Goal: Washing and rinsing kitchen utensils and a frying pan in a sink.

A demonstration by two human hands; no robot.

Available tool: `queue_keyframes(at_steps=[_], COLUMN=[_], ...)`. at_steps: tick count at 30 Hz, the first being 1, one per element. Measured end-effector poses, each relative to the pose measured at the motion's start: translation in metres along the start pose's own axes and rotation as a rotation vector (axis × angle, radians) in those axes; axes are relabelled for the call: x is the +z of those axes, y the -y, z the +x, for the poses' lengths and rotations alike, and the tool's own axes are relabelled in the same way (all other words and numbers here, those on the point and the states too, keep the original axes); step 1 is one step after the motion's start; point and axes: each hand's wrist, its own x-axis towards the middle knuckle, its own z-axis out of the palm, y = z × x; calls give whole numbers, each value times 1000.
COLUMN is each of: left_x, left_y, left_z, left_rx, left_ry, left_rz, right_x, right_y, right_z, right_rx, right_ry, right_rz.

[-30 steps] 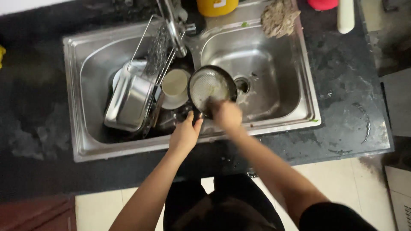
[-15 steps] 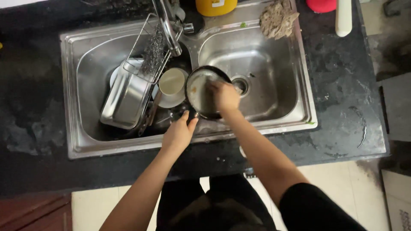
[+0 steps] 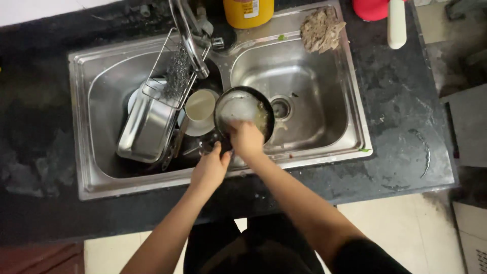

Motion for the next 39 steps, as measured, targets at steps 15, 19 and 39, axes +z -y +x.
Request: queue_keyframes(at_steps=[15,19,39], left_x=[3,7,-1], left_y=[16,17,-7], left_z=[-6,8,-6], left_rx=[1,6,51], left_ry=[-25,-15,-17], left_rz=[86,102,54], right_x=[13,13,32], right_y=[-60,-42,-46], right_z=[42,5,109], right_rx=[96,32,-206], right_ry=[-109,30,-341], right_rz=[-210,-350,-354])
